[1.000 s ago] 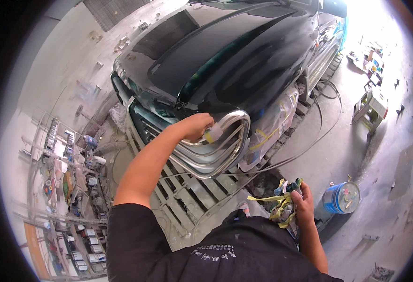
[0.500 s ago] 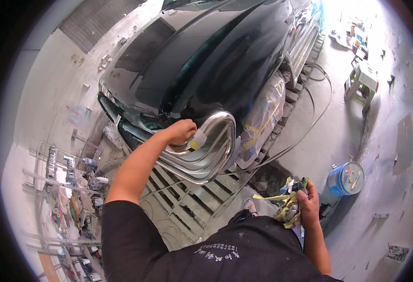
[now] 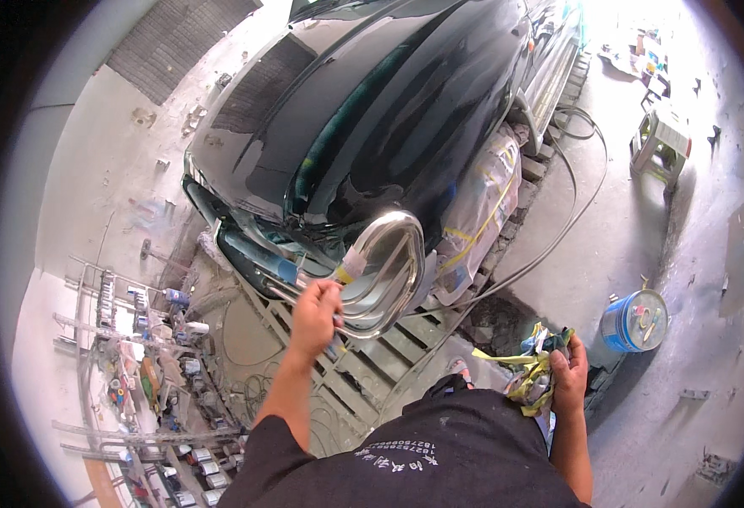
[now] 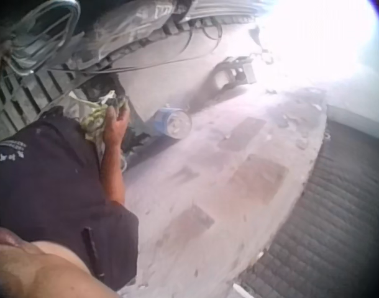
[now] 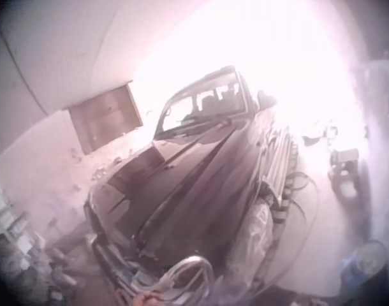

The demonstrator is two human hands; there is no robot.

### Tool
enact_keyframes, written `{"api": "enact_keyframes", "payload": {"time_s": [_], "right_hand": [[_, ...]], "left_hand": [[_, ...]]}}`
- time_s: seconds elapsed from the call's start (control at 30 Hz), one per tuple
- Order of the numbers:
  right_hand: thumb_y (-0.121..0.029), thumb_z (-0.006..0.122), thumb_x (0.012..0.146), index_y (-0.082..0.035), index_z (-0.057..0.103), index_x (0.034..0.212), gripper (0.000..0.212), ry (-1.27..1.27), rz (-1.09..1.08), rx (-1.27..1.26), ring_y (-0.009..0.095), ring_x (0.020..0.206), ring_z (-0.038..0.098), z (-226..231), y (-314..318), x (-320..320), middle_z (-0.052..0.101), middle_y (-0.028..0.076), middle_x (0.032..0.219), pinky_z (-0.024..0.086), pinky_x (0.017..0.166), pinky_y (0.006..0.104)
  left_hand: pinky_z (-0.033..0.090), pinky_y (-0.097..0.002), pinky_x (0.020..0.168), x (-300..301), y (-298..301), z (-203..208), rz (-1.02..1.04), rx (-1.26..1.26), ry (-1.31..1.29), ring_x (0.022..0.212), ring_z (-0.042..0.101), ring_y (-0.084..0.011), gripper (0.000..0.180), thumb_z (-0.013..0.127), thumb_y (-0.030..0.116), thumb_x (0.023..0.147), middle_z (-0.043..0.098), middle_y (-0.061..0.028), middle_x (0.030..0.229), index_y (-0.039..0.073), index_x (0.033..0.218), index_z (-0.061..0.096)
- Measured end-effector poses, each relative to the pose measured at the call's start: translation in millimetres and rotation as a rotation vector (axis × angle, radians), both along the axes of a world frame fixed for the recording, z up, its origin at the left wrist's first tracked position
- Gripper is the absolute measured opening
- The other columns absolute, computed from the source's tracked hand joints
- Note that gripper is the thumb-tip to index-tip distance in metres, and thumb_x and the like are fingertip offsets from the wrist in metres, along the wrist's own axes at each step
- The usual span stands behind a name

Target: The person removes masking tape and protective paper from the front bumper and hood of a dark green car in a workshop. They peel off strips of tape and crumple the paper, working around the headlight and grille areas.

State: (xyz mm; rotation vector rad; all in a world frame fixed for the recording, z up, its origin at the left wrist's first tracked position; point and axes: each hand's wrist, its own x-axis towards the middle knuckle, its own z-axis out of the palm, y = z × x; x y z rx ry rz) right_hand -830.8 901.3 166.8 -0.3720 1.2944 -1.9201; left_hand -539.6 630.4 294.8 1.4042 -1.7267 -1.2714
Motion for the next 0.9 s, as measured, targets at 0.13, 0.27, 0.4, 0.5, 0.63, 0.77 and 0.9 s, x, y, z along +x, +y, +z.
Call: {"api": "enact_keyframes", "payload": {"time_s": [0.13, 0.27, 0.4, 0.5, 0.63, 0.77, 0.9], "right_hand": [[-0.017, 0.066, 0.083, 0.001, 0.041, 0.13, 0.056, -0.02, 0.063, 0.019, 0.017, 0.109, 0.053, -3.1, -1.6, -7.7, 0.054, 0.01, 0.12, 0.041, 0.095, 0.0308], [-0.016, 0.065, 0.084, 0.001, 0.041, 0.13, 0.055, -0.032, 0.147, -0.001, 0.017, 0.108, 0.053, -4.6, -1.2, -12.6, 0.054, 0.009, 0.119, 0.041, 0.095, 0.0301], [-0.015, 0.065, 0.084, 0.001, 0.041, 0.13, 0.055, 0.004, 0.175, 0.03, 0.016, 0.108, 0.052, -3.7, 5.4, -20.8, 0.054, 0.009, 0.119, 0.041, 0.095, 0.03], [-0.014, 0.064, 0.084, 0.001, 0.041, 0.13, 0.054, 0.011, 0.157, 0.044, 0.016, 0.107, 0.052, 1.8, 9.7, -25.2, 0.054, 0.009, 0.119, 0.041, 0.094, 0.0301], [-0.016, 0.063, 0.084, 0.001, 0.042, 0.129, 0.053, 0.04, 0.152, 0.078, 0.016, 0.106, 0.052, 11.3, 12.6, -27.3, 0.052, 0.009, 0.121, 0.042, 0.092, 0.0297], [-0.016, 0.062, 0.084, 0.002, 0.042, 0.13, 0.053, 0.115, 0.16, 0.108, 0.017, 0.107, 0.052, 17.0, 11.2, -26.3, 0.052, 0.01, 0.122, 0.042, 0.094, 0.0311], [-0.015, 0.063, 0.084, 0.003, 0.041, 0.13, 0.053, 0.145, 0.151, 0.148, 0.017, 0.107, 0.053, 23.9, 5.2, -16.2, 0.053, 0.01, 0.121, 0.043, 0.094, 0.0312]], "left_hand": [[0.046, -0.0244, 0.055, -4.0, 19.9, -60.8, 0.325, 0.33, 0.462, 0.065, 0.056, -0.0125, 0.02, 0.049, 0.015, 0.095, 0.06, -0.0046, 0.085, 0.005, 0.111, 0.053], [0.047, -0.0281, 0.055, -29.4, -1.2, -93.6, 0.366, 0.405, 1.062, 0.078, 0.061, -0.0168, 0.024, 0.047, 0.011, 0.095, 0.06, -0.0124, 0.113, 0.013, 0.119, 0.05], [0.044, -0.0277, 0.057, -35.0, -16.8, -115.7, 0.12, 0.469, 1.433, 0.086, 0.06, -0.017, 0.029, 0.047, 0.01, 0.096, 0.058, -0.0143, 0.12, 0.008, 0.125, 0.047], [0.043, -0.027, 0.057, -36.2, -21.1, -124.8, 0.071, 0.435, 1.469, 0.086, 0.059, -0.0162, 0.032, 0.052, 0.014, 0.095, 0.06, -0.0131, 0.117, 0.006, 0.125, 0.047], [0.043, -0.0263, 0.057, -21.0, -39.2, -147.5, -0.073, 0.371, 1.442, 0.082, 0.057, -0.0147, 0.034, 0.058, 0.015, 0.092, 0.062, -0.012, 0.114, 0.003, 0.122, 0.049], [0.041, -0.0263, 0.053, -8.1, -53.1, -151.8, -0.153, 0.483, 1.352, 0.07, 0.051, -0.0179, 0.006, 0.069, 0.017, 0.083, 0.058, -0.0069, 0.089, 0.02, 0.084, 0.064], [0.039, -0.0265, 0.055, -4.4, -52.9, -137.9, -0.159, 0.553, 1.36, 0.065, 0.047, -0.0178, 0.026, 0.068, 0.014, 0.081, 0.054, -0.0085, 0.081, 0.013, 0.106, 0.06]]}}
